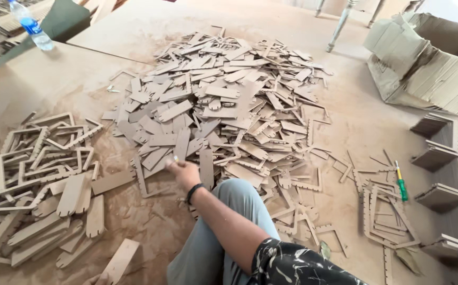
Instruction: The person sits on the floor and uses a utility knife to scrape or smooth the edges of small wooden pieces. They pick up pieces from a pile, work on them with the knife, and place them back down. Another person is visible in the background performing a similar task.
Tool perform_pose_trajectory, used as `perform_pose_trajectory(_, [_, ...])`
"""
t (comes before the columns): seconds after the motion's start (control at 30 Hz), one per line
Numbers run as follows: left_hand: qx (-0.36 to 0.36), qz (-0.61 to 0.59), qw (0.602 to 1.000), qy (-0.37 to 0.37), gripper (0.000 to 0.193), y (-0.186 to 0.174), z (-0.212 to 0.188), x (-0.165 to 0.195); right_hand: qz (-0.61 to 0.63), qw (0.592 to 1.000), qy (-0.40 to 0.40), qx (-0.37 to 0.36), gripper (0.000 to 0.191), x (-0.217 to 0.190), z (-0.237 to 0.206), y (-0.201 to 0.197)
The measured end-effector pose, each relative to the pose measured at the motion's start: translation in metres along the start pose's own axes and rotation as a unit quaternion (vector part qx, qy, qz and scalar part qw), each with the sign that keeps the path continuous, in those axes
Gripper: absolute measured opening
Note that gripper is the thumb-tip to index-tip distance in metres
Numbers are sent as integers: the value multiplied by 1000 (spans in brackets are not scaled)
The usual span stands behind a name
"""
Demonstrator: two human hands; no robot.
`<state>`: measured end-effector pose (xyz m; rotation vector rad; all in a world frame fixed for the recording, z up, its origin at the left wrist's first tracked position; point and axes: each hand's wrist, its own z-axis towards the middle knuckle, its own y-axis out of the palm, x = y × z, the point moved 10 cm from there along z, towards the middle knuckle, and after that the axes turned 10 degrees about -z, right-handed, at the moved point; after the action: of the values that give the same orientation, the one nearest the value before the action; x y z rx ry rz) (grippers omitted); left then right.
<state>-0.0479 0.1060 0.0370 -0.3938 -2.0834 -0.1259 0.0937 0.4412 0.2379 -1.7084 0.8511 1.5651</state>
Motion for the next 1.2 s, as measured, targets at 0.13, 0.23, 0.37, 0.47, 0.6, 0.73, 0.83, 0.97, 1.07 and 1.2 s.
perform_pose_trajectory(0.13, [1,-81,997,-4,27,-28,-19,-8,-125,989,-8,-84,34,8,-17,29])
perform_pose_trajectory(0.23, [2,-163,986,12,32,-44,-36,-18,-180,975,-16,-129,28,22,-20,46])
perform_pose_trajectory(0.37, [18,-233,958,166,37,-56,-55,15,-241,954,-82,-158,18,33,-20,68])
perform_pose_trajectory(0.47, [37,-281,941,186,31,-69,-67,24,-314,917,-163,-184,22,33,-26,87])
perform_pose_trajectory(0.6, [14,-307,922,236,21,-81,-88,46,-331,918,-94,-196,40,49,-36,91])
perform_pose_trajectory(0.73, [16,-302,920,249,22,-99,-100,55,-380,889,-104,-234,44,61,-46,104])
perform_pose_trajectory(0.83, [34,-282,925,251,25,-121,-110,57,-408,868,-153,-236,41,66,-44,112])
perform_pose_trajectory(0.97, [8,-268,940,210,29,-151,-124,55,-467,812,-220,-270,45,72,-48,130])
perform_pose_trajectory(1.07, [20,-252,948,192,25,-187,-136,49,-506,787,-199,-292,55,91,-48,140])
perform_pose_trajectory(1.2, [99,-285,937,177,22,-256,-157,36,-510,798,-187,-260,53,96,-43,142])
